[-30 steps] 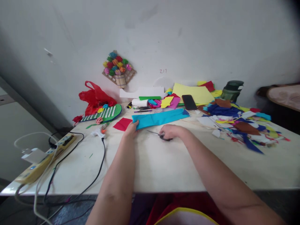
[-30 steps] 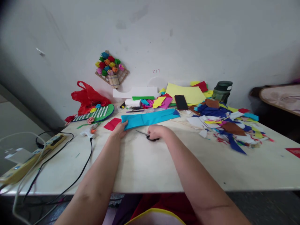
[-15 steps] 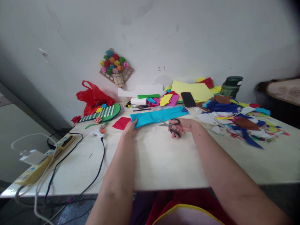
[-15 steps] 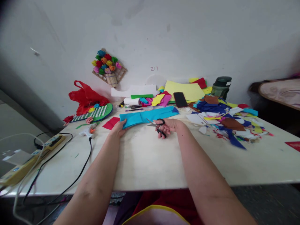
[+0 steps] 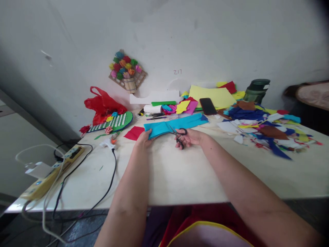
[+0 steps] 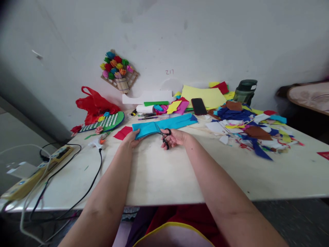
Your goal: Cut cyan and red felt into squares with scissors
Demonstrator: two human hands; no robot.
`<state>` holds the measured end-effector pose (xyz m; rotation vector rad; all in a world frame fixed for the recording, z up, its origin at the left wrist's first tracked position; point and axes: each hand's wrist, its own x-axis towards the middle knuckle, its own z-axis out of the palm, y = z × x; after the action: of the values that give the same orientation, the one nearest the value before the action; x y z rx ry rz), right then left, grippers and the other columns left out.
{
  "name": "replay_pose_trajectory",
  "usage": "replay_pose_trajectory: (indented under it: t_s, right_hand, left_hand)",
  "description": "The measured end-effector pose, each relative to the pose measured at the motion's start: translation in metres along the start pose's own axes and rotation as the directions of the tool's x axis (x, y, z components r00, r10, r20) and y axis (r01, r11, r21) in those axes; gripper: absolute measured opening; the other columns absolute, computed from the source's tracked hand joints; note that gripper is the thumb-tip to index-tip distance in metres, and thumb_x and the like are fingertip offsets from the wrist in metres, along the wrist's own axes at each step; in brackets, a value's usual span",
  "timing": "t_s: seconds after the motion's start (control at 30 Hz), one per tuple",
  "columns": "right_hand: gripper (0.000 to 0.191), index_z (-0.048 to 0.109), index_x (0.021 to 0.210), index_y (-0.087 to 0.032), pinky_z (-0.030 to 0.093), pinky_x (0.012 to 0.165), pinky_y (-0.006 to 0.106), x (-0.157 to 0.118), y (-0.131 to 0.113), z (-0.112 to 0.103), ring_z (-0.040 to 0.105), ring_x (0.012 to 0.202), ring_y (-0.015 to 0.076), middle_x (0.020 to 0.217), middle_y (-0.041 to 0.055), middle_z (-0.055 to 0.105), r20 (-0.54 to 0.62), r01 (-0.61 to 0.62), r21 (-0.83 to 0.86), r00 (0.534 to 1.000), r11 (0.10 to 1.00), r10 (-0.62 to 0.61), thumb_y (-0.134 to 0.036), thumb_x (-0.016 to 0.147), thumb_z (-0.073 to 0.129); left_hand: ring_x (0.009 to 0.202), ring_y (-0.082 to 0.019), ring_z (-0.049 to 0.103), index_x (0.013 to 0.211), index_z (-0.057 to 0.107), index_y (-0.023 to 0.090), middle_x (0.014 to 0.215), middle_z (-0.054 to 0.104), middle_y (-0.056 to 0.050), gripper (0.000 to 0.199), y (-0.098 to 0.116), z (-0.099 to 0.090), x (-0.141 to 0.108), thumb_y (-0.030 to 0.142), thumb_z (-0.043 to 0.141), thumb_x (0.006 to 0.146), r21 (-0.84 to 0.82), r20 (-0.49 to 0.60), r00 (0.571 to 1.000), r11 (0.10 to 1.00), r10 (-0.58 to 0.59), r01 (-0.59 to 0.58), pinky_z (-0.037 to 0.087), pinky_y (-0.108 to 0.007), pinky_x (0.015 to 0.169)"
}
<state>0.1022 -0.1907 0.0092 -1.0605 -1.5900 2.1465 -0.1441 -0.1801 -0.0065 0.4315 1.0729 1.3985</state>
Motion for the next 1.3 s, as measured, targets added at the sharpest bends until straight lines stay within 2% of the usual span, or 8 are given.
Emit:
replay_pose_trajectory:
  t_s: [0.13, 0.27, 0.43, 0.77, 1.1, 1.3]
  right_hand:
    - [0.045, 0.05, 0.085, -0.014, 0.035, 0.033, 0.017, 0.002, 0.001, 0.003, 0.065, 0.058, 0.0165, 0.076, 0.0139, 0.069, -0.015, 0.031, 0.015, 0.999, 0.999, -0.031, -0.058, 0.082, 0.041]
    - [0.047, 0.05, 0.084, -0.014, 0.028, 0.03, 0.016, 0.003, 0.001, 0.005, 0.063, 0.054, 0.0149, 0.074, 0.0133, 0.069, -0.047, 0.052, 0.026, 0.998, 0.998, -0.051, -0.061, 0.081, 0.041]
    - [0.048, 0.05, 0.081, -0.015, 0.027, 0.029, 0.016, 0.002, 0.001, 0.004, 0.062, 0.054, 0.0151, 0.075, 0.0123, 0.069, -0.039, 0.063, 0.086, 0.997, 0.994, -0.06, -0.062, 0.079, 0.042]
    - [0.048, 0.053, 0.083, -0.014, 0.042, 0.036, 0.02, 0.001, 0.0, 0.005, 0.067, 0.064, 0.0198, 0.078, 0.0138, 0.068, -0.078, 0.03, 0.088, 0.997, 0.996, -0.024, -0.061, 0.08, 0.042]
    - [0.05, 0.052, 0.082, -0.014, 0.041, 0.034, 0.018, 0.002, 0.0, 0.01, 0.065, 0.059, 0.0174, 0.073, 0.0117, 0.067, -0.056, 0.075, 0.102, 0.996, 0.992, -0.07, -0.063, 0.08, 0.041]
    - [0.047, 0.051, 0.082, -0.015, 0.039, 0.033, 0.018, 0.001, -0.002, 0.015, 0.064, 0.058, 0.0174, 0.07, 0.0112, 0.066, -0.092, 0.078, 0.098, 0.993, 0.992, -0.069, -0.06, 0.082, 0.039]
  left_hand:
    - [0.09, -0.024, 0.064, 0.116, 0.049, 0.012, 0.102, 0.064, -0.013, 0.032, -0.001, 0.002, -0.002, 0.012, 0.05, 0.084, 0.02, -0.016, 1.0, 1.0, 0.011, -0.011, 0.058, -0.041, 0.072]
    - [0.093, -0.024, 0.063, 0.114, 0.051, 0.013, 0.104, 0.063, -0.013, 0.03, -0.002, 0.005, -0.008, 0.013, 0.05, 0.084, 0.014, 0.005, 1.0, 0.999, 0.03, -0.03, 0.058, -0.041, 0.072]
    - [0.092, -0.024, 0.063, 0.115, 0.05, 0.014, 0.106, 0.063, -0.012, 0.03, -0.003, 0.007, -0.013, 0.014, 0.049, 0.085, 0.026, 0.029, 0.997, 0.997, 0.068, -0.069, 0.058, -0.04, 0.074]
    - [0.09, -0.022, 0.064, 0.11, 0.053, 0.014, 0.104, 0.064, -0.012, 0.027, -0.004, 0.005, -0.01, 0.012, 0.051, 0.083, -0.018, 0.03, 0.998, 0.998, 0.063, -0.063, 0.057, -0.039, 0.074]
    - [0.09, -0.023, 0.064, 0.107, 0.053, 0.013, 0.098, 0.064, -0.011, 0.024, -0.004, 0.004, -0.011, 0.013, 0.052, 0.083, -0.046, 0.06, 0.996, 0.996, 0.073, -0.07, 0.057, -0.042, 0.074]
    - [0.08, -0.019, 0.065, 0.107, 0.053, 0.015, 0.093, 0.065, -0.008, 0.024, -0.006, 0.002, -0.006, 0.015, 0.052, 0.084, -0.02, 0.104, 0.989, 0.995, 0.102, -0.101, 0.058, -0.036, 0.071]
